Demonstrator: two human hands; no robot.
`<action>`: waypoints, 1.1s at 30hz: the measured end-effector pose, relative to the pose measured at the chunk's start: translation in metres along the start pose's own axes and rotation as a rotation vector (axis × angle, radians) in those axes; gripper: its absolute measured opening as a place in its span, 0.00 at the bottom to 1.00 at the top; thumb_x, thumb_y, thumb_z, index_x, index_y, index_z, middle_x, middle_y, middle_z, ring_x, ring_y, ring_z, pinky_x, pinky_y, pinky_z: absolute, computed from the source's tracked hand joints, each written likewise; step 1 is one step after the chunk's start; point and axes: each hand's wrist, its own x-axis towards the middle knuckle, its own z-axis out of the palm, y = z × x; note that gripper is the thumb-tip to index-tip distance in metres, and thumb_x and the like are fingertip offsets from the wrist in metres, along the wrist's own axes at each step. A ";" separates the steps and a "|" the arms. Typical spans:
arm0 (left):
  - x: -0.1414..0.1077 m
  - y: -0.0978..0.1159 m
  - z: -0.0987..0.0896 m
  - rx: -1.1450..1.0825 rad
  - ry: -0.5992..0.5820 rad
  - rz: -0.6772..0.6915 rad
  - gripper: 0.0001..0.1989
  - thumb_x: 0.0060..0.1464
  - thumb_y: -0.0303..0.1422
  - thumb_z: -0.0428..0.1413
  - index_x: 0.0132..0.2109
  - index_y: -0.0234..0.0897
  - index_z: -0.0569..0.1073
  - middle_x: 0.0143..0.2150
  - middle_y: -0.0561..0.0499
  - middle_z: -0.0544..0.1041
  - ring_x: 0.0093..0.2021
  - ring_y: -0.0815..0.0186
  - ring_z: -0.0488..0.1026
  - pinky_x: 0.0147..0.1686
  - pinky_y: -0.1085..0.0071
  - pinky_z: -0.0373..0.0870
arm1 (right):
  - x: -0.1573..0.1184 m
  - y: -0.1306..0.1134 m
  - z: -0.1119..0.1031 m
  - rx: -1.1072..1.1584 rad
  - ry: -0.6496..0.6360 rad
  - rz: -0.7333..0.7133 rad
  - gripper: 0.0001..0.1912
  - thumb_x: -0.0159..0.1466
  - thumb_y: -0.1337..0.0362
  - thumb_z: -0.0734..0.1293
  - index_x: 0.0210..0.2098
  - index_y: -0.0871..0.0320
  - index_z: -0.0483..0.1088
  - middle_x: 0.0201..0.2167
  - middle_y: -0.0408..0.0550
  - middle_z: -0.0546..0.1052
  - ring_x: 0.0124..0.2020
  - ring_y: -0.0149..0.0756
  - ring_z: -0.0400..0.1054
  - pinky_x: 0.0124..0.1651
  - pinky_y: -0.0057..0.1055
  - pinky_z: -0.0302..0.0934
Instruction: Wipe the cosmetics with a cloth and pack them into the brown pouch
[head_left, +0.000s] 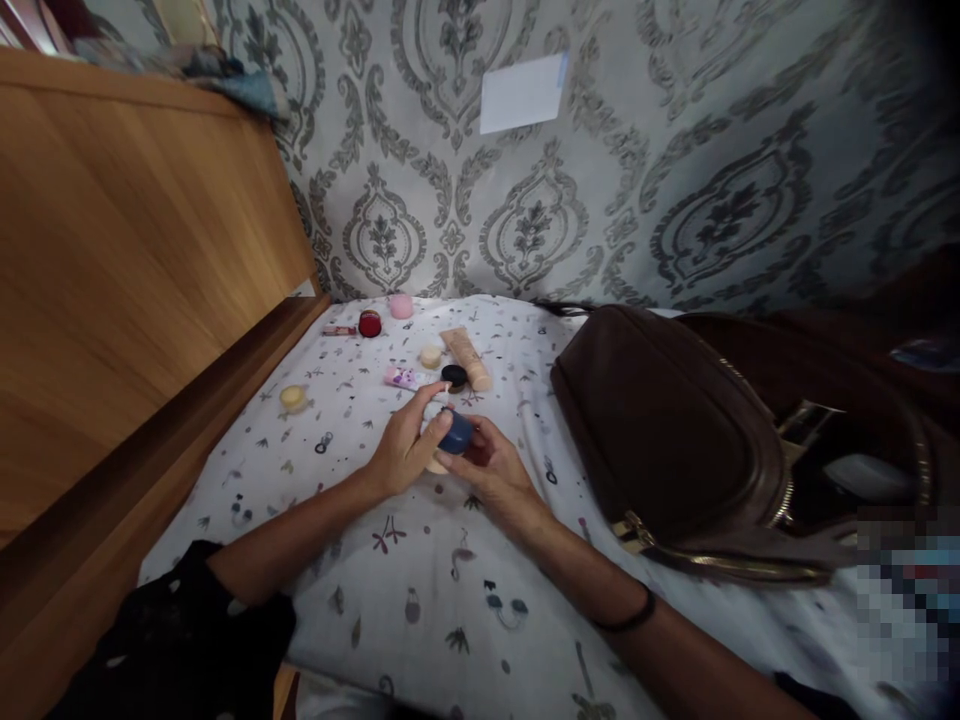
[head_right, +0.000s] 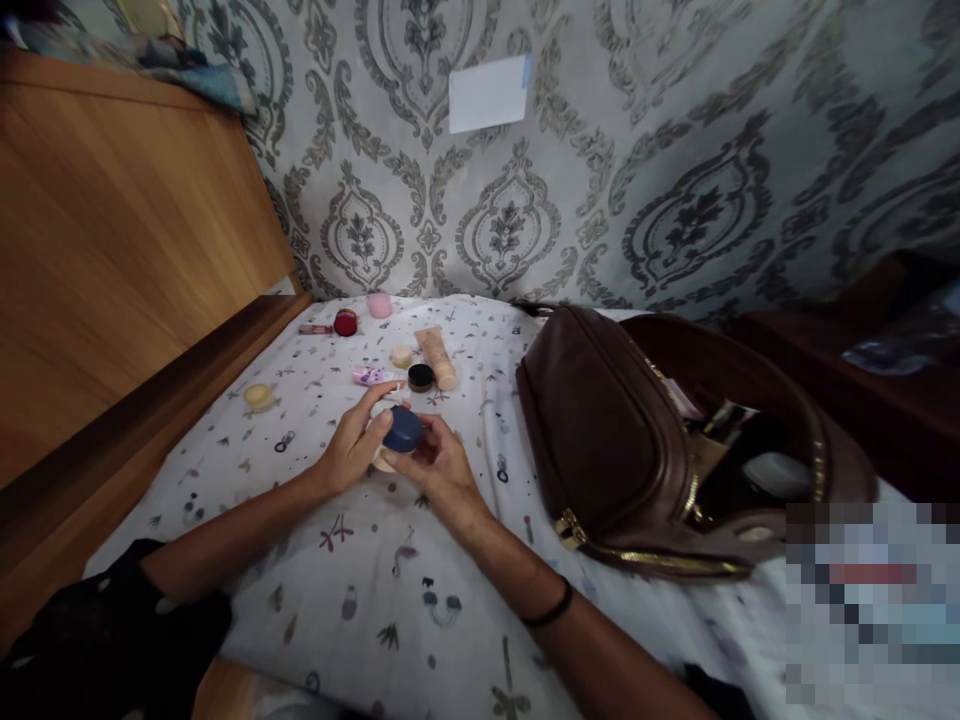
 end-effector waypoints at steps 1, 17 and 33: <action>0.000 0.002 -0.001 0.019 -0.005 -0.006 0.28 0.66 0.50 0.44 0.61 0.33 0.66 0.49 0.42 0.78 0.48 0.56 0.75 0.52 0.62 0.68 | 0.000 0.000 0.000 -0.019 -0.016 0.005 0.31 0.49 0.54 0.78 0.48 0.53 0.66 0.47 0.50 0.79 0.48 0.43 0.75 0.54 0.42 0.69; 0.011 -0.010 0.000 -0.139 0.027 -0.212 0.09 0.66 0.38 0.46 0.38 0.40 0.62 0.31 0.57 0.65 0.34 0.67 0.66 0.40 0.72 0.64 | -0.004 0.004 -0.003 -0.343 -0.181 -0.124 0.35 0.50 0.59 0.77 0.55 0.53 0.64 0.45 0.47 0.74 0.47 0.41 0.70 0.52 0.39 0.65; 0.007 -0.014 0.006 -0.186 -0.143 -0.169 0.23 0.66 0.51 0.42 0.34 0.37 0.66 0.32 0.52 0.69 0.36 0.64 0.67 0.40 0.67 0.64 | 0.004 -0.020 -0.044 -0.669 -0.372 -0.250 0.30 0.55 0.58 0.77 0.56 0.53 0.70 0.51 0.50 0.77 0.47 0.44 0.73 0.52 0.41 0.68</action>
